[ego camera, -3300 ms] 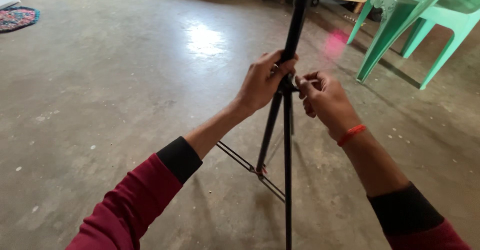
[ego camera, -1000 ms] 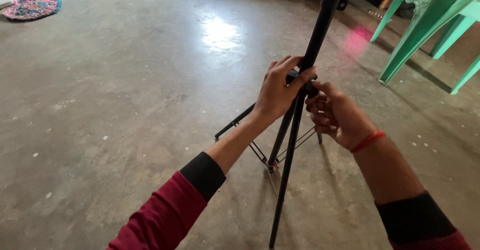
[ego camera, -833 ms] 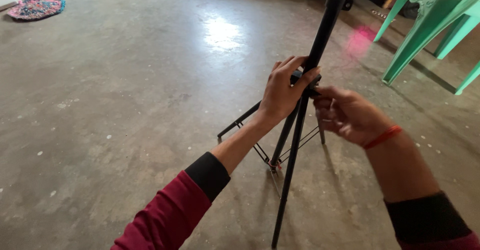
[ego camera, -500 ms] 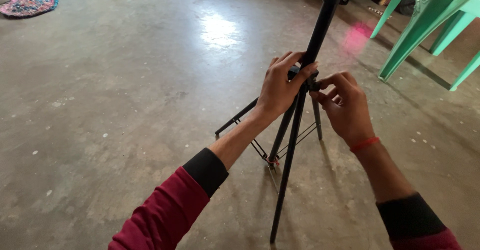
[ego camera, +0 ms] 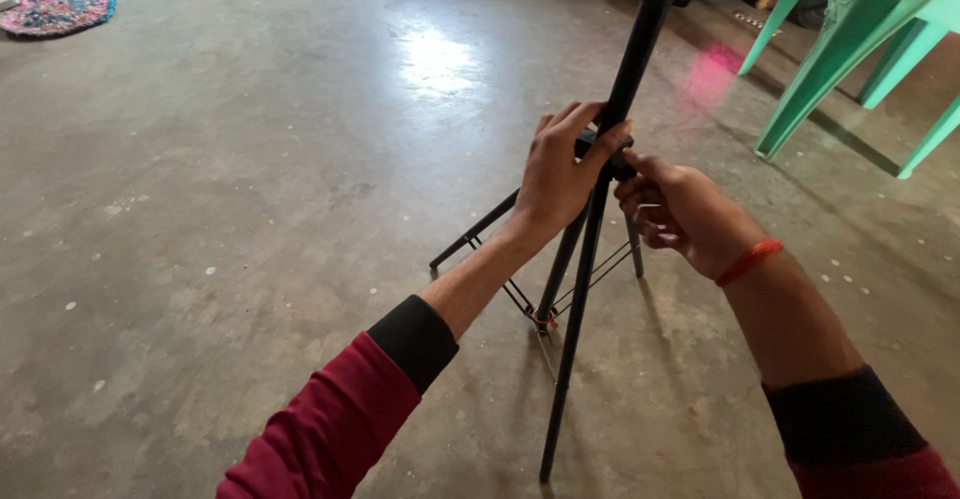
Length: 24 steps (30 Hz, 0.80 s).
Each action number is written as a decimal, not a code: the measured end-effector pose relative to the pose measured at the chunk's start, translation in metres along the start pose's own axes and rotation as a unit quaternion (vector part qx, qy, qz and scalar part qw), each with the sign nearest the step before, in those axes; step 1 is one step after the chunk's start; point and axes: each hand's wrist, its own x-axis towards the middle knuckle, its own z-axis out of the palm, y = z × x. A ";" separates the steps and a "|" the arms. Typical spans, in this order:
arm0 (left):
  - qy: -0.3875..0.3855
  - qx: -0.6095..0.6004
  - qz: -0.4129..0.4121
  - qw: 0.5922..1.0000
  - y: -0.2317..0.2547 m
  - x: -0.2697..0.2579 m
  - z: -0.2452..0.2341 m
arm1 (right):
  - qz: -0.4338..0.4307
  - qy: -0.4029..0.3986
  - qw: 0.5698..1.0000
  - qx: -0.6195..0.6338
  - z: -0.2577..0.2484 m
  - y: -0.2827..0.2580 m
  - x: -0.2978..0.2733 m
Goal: The person assembles a black tripod stand by extending its legs and tightening the locking mechanisms. They then extend the central vertical pole and secure it at a desired height. Finally, they attach a mounting head to the top of the pole.
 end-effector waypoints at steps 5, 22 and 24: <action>-0.006 0.010 -0.014 1.000 0.004 0.001 0.003 | -0.124 -0.041 0.991 0.014 -0.011 0.002 0.001; 0.006 0.013 0.002 1.000 0.001 -0.001 0.007 | -0.125 0.013 0.990 -0.062 -0.014 0.009 0.008; 0.008 0.014 0.008 1.000 -0.001 0.000 0.007 | -0.102 -0.024 0.994 -0.033 -0.015 0.007 0.009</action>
